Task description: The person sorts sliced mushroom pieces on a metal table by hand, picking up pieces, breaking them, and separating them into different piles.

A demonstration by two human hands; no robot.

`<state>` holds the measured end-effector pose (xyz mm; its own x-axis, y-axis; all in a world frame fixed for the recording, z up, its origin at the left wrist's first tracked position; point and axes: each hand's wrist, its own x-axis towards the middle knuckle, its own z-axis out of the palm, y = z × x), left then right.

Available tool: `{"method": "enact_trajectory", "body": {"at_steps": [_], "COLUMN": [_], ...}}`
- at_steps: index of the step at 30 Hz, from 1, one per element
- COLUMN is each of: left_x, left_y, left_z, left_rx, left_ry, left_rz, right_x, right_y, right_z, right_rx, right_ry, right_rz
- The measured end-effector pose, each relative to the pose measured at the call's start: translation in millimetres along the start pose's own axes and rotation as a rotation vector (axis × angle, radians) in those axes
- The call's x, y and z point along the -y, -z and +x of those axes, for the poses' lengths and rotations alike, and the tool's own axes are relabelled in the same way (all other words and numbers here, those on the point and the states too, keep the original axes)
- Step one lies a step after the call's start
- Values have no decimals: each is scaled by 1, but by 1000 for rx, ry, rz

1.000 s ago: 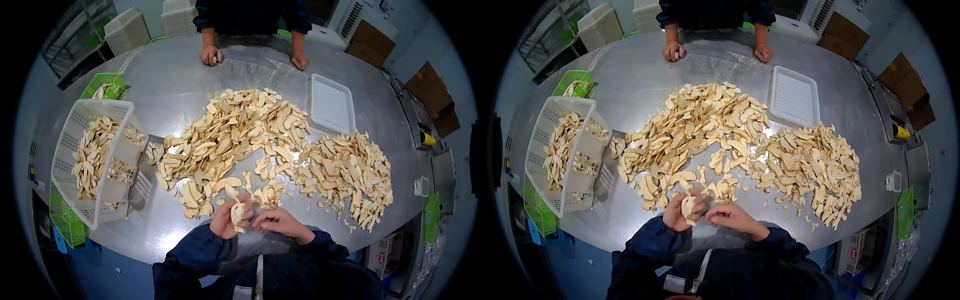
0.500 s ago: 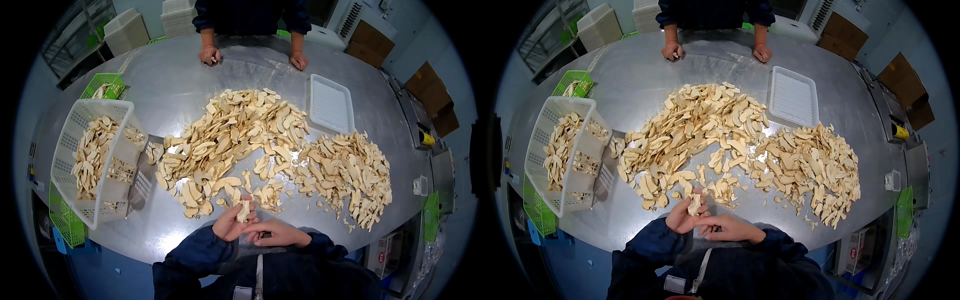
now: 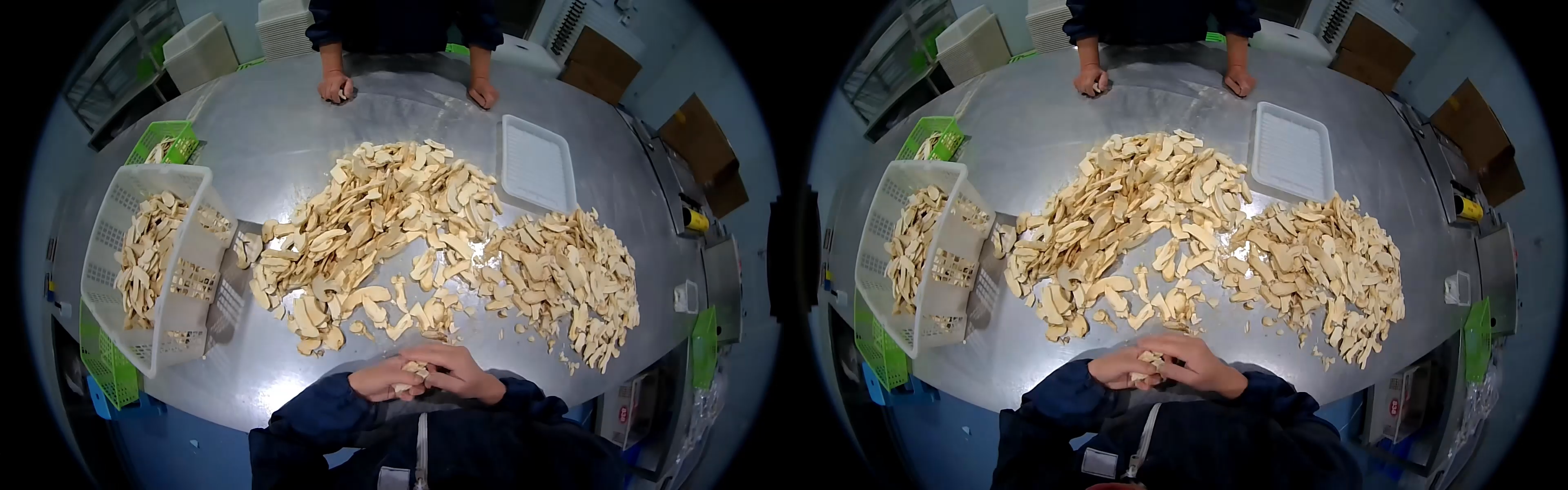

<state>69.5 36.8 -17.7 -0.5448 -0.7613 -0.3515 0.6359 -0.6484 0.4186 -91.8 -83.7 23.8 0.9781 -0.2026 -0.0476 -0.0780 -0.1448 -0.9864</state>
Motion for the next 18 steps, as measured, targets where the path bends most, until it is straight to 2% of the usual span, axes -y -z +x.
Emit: {"method": "enact_trajectory", "body": {"at_steps": [1, 4, 5, 8, 11, 15, 18], "left_x": [0, -5, 0, -1, -7, -12, -13], "left_y": [1, -11, 0, 0, -10, -8, -5], "left_z": [0, -3, 0, 1, 0, -1, -1], "left_rx": [-32, -117, -79, -99, -161, -70, -62], "left_ry": [-20, -117, -124, -131, -134, -181, -204], "left_rz": [-26, -84, -117, -79, -99, -134, -150], "right_x": [-1, -4, -15, -8, -9, -29, -29], "right_y": [1, 1, -2, -7, -1, -1, -1], "right_z": [0, 8, 11, 10, 7, -3, 0], "right_rx": [33, -9, -16, -53, -207, -478, -471], "right_ry": [-31, 162, 328, 303, 292, -27, -149], "right_rz": [-12, -92, -251, -246, -136, 215, 242]}}
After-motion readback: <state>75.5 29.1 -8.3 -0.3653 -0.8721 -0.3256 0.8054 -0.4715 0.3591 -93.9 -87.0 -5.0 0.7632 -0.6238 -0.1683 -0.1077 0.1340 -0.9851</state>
